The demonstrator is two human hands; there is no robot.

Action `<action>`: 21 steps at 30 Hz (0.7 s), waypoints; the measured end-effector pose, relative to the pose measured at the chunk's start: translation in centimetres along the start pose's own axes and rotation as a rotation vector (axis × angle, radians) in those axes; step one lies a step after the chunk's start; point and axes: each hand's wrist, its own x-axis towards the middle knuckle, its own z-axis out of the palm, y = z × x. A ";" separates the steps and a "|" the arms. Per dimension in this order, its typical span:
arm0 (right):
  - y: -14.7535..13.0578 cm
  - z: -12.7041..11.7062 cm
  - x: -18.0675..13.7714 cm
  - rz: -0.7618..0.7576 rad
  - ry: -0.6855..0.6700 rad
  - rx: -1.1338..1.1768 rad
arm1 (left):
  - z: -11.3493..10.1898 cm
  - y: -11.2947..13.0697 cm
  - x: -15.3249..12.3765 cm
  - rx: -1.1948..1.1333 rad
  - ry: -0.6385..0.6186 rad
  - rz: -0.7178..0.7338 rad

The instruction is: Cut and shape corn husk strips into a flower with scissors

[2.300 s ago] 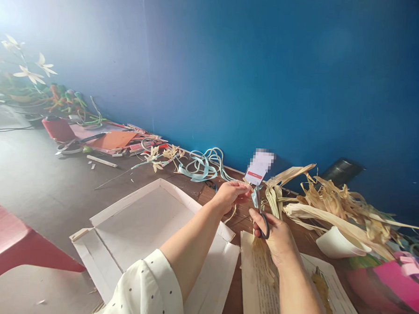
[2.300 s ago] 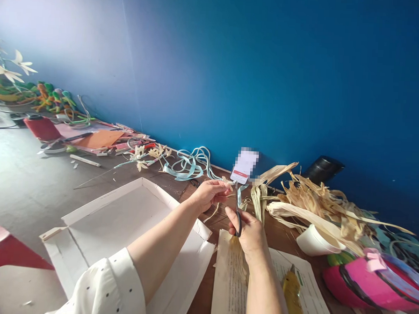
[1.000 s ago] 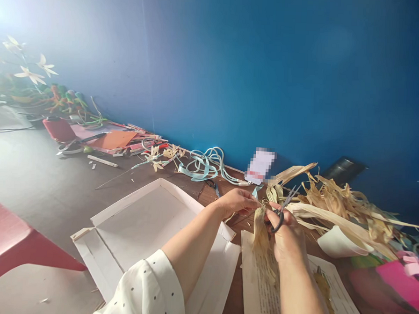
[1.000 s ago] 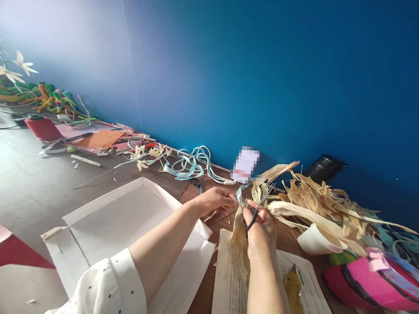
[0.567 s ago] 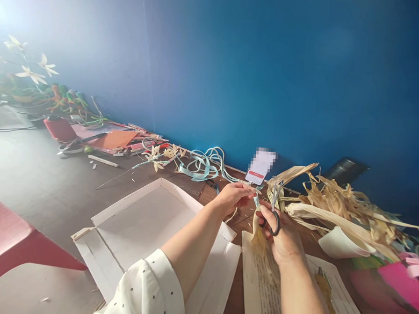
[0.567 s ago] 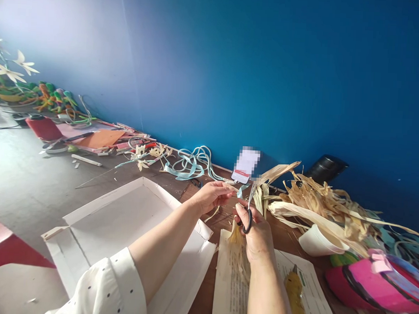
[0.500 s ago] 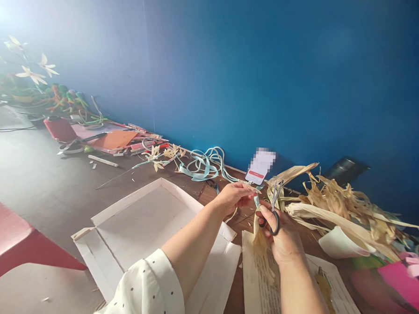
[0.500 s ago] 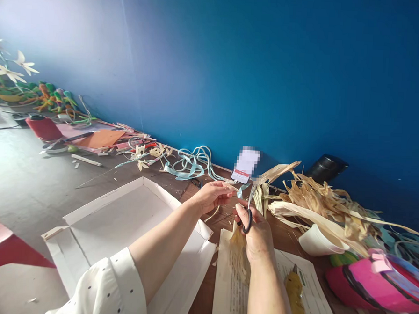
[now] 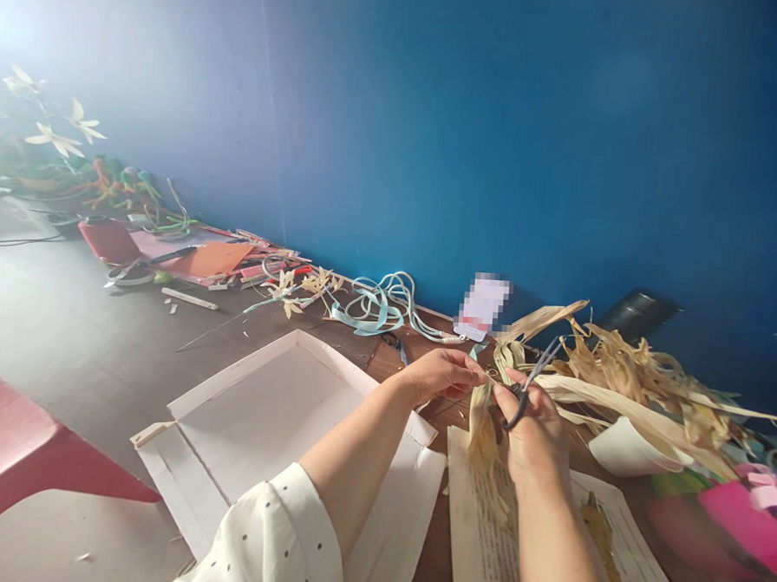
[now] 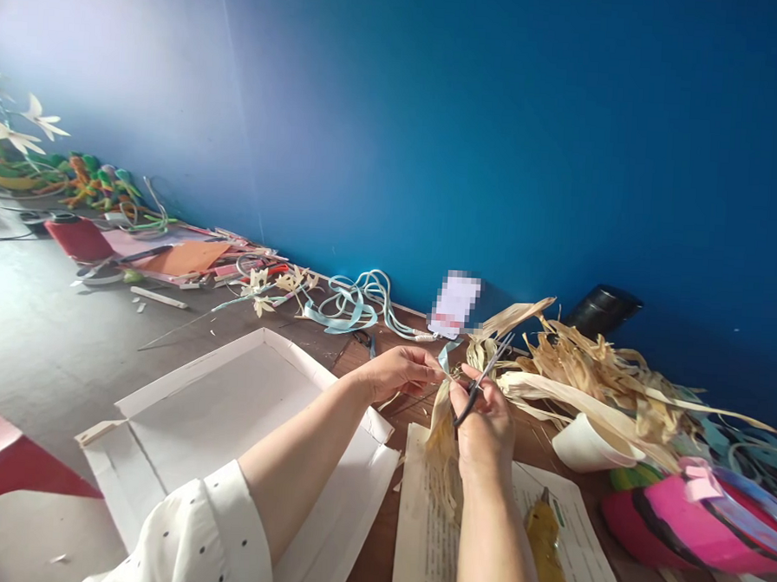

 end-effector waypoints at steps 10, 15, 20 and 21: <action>-0.5 0.3 -0.3 -0.011 0.032 0.019 | -0.2 -0.4 0.5 -0.010 0.112 0.002; -0.4 0.2 -0.4 -0.056 0.012 0.005 | -0.2 -0.5 0.5 -0.021 0.096 0.012; -0.1 0.1 -0.3 -0.083 -0.005 -0.025 | -0.1 -0.4 0.4 -0.022 0.078 0.011; -0.1 0.1 -0.2 -0.088 -0.006 -0.038 | -0.1 -0.3 0.4 -0.025 0.084 0.012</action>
